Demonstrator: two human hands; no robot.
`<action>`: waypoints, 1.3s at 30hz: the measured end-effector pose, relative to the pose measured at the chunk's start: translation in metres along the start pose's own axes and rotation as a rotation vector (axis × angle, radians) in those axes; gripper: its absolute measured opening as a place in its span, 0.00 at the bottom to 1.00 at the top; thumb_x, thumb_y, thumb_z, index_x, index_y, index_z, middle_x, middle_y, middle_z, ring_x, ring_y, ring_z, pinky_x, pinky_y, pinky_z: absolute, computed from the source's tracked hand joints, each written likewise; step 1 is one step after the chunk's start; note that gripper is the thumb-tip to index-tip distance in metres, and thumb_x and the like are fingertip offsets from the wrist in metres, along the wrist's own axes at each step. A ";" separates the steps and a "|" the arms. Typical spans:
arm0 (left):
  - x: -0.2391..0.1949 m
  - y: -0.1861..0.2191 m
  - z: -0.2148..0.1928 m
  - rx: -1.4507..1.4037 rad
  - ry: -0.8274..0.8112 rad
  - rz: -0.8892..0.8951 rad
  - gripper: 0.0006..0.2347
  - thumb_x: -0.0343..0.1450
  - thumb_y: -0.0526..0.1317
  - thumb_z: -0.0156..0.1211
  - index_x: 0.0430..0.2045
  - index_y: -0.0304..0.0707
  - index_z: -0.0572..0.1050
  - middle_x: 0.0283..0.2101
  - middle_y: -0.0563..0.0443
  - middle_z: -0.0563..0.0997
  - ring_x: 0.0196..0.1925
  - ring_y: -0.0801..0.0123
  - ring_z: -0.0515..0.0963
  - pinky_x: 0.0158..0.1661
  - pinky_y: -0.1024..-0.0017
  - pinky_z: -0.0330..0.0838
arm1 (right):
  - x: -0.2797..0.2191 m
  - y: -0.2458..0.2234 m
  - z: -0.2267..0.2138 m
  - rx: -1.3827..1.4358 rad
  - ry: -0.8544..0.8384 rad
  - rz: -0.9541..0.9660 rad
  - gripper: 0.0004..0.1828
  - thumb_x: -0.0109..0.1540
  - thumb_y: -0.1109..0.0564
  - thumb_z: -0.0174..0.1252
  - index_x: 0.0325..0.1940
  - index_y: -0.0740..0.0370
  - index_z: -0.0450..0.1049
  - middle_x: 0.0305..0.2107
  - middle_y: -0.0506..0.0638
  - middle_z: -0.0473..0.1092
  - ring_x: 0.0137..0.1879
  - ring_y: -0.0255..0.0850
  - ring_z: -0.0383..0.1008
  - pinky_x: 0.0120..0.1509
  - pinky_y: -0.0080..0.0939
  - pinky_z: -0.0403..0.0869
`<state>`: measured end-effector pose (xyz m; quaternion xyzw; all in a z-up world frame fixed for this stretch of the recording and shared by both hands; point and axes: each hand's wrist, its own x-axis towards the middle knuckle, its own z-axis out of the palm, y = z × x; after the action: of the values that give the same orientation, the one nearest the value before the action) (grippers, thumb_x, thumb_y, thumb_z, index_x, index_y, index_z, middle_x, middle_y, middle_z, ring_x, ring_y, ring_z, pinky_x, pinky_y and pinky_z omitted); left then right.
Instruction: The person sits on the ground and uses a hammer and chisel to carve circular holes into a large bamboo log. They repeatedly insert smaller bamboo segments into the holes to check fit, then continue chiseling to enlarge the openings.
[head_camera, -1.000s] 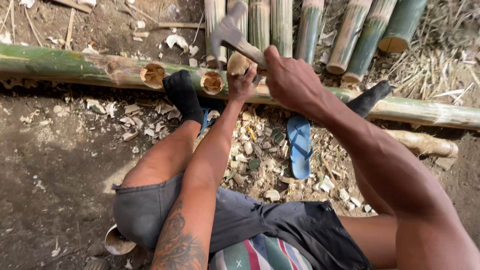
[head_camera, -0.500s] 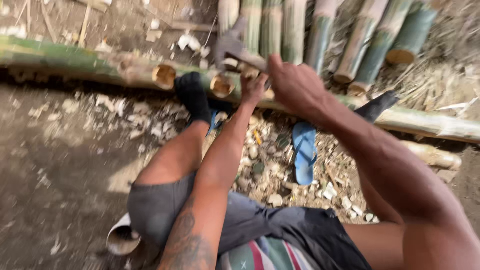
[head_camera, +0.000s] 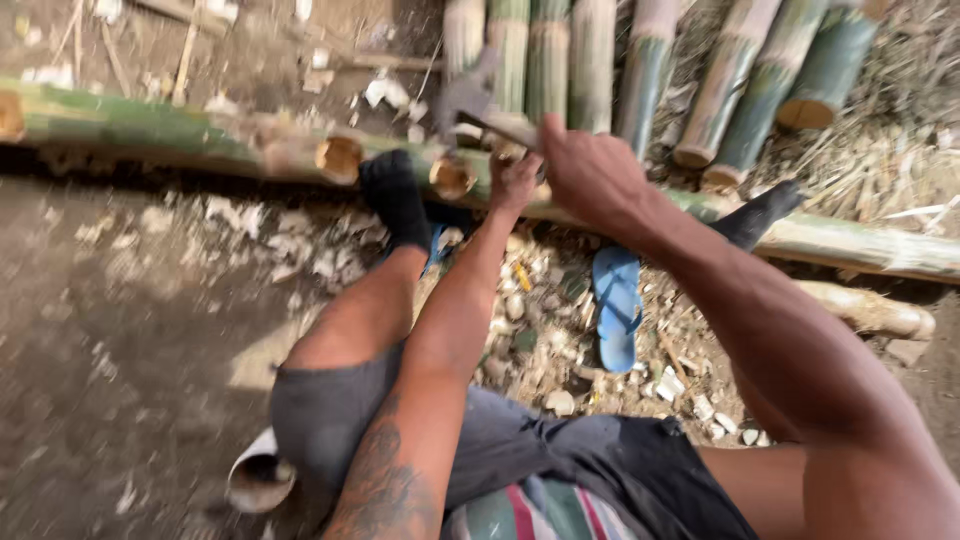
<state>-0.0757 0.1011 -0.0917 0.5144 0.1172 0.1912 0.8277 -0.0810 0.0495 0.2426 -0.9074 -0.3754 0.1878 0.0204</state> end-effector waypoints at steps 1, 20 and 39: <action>0.009 -0.004 0.003 -0.123 -0.024 0.035 0.18 0.72 0.37 0.67 0.54 0.31 0.71 0.54 0.46 0.78 0.52 0.63 0.81 0.51 0.65 0.82 | -0.004 -0.006 -0.016 0.018 0.105 -0.064 0.11 0.74 0.59 0.36 0.48 0.68 0.62 0.13 0.48 0.58 0.13 0.34 0.53 0.09 0.38 0.53; 0.012 0.010 0.008 0.556 0.097 -0.032 0.12 0.74 0.41 0.64 0.45 0.31 0.78 0.36 0.34 0.82 0.30 0.60 0.84 0.25 0.72 0.84 | -0.067 0.110 0.130 0.357 0.160 0.286 0.10 0.67 0.59 0.50 0.50 0.67 0.62 0.24 0.64 0.71 0.26 0.54 0.69 0.29 0.57 0.68; 0.045 0.012 0.168 1.238 -0.418 0.072 0.30 0.67 0.52 0.67 0.58 0.40 0.60 0.41 0.44 0.77 0.37 0.60 0.82 0.25 0.68 0.84 | -0.143 0.118 0.230 1.377 0.396 0.864 0.05 0.65 0.64 0.48 0.45 0.61 0.61 0.19 0.45 0.61 0.17 0.34 0.58 0.17 0.36 0.59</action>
<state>0.0281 -0.0100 -0.0065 0.9258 0.0249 0.0119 0.3770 -0.1758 -0.1572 0.0548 -0.7724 0.2148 0.2037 0.5619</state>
